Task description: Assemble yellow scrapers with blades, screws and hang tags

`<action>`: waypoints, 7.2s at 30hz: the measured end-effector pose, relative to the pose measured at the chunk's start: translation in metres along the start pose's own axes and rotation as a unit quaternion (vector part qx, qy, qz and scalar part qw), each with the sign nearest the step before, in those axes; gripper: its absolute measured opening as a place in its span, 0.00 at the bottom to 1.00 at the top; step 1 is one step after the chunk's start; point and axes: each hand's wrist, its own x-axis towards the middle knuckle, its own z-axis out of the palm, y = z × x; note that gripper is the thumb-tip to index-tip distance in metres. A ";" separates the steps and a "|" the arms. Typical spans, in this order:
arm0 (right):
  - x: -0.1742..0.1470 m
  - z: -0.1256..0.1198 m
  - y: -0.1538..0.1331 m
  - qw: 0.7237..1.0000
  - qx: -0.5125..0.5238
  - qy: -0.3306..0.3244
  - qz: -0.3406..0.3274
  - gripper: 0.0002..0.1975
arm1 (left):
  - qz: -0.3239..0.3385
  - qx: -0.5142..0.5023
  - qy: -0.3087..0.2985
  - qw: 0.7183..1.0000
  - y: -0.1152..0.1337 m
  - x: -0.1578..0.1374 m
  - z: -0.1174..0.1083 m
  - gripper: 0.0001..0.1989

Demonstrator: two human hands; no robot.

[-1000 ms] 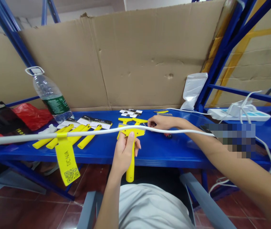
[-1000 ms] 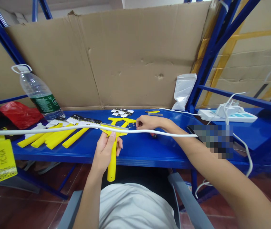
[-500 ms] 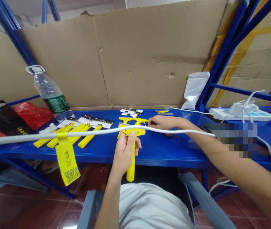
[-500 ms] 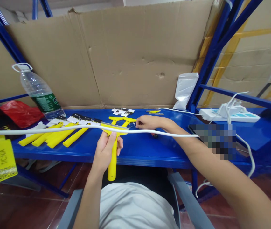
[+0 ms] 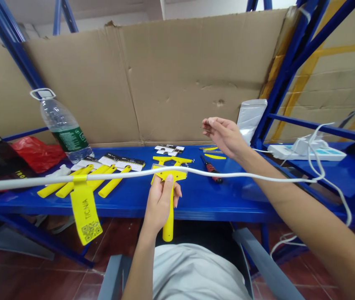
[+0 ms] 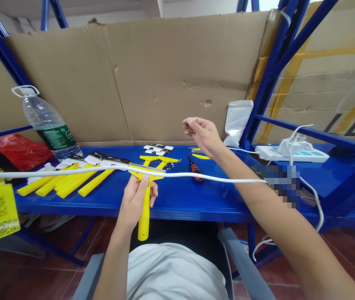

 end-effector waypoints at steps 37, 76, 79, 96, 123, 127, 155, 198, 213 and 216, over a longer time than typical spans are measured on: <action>-0.070 0.066 0.017 0.950 -0.043 -0.296 0.089 0.22 | -0.052 -0.046 0.007 0.998 0.000 0.011 -0.002 0.28; -0.051 0.056 0.022 0.963 -0.065 -0.231 0.123 0.24 | -0.041 -0.071 0.017 0.996 0.003 0.005 -0.002 0.23; -0.027 0.028 0.037 0.954 -0.233 -0.183 0.042 0.18 | -0.037 -0.087 0.028 0.995 0.003 0.004 -0.002 0.20; 0.006 -0.018 0.079 0.811 -0.502 -0.291 0.079 0.09 | -0.016 -0.089 0.031 0.995 0.001 0.001 -0.001 0.19; -0.003 -0.009 0.051 0.872 -0.436 -0.216 -0.056 0.11 | -0.020 -0.090 0.023 0.995 0.001 0.002 -0.001 0.20; -0.008 0.002 0.033 0.932 -0.324 -0.110 -0.120 0.14 | -0.021 -0.083 0.018 0.996 0.001 0.003 -0.001 0.20; -0.063 0.077 -0.002 0.937 -0.172 -0.288 -0.102 0.12 | -0.071 0.029 -0.073 0.994 -0.001 0.008 0.000 0.28; -0.034 -0.007 0.007 0.871 -0.449 -0.200 -0.002 0.03 | -0.079 0.003 -0.058 0.995 0.006 0.005 -0.005 0.20; -0.375 -0.192 -0.045 0.791 -0.204 -0.109 0.566 0.24 | -0.067 0.010 -0.062 0.996 0.012 0.003 -0.003 0.19; -0.401 -0.174 0.012 0.762 -0.223 0.087 0.602 0.20 | -0.081 0.021 -0.059 0.995 0.010 0.004 -0.003 0.23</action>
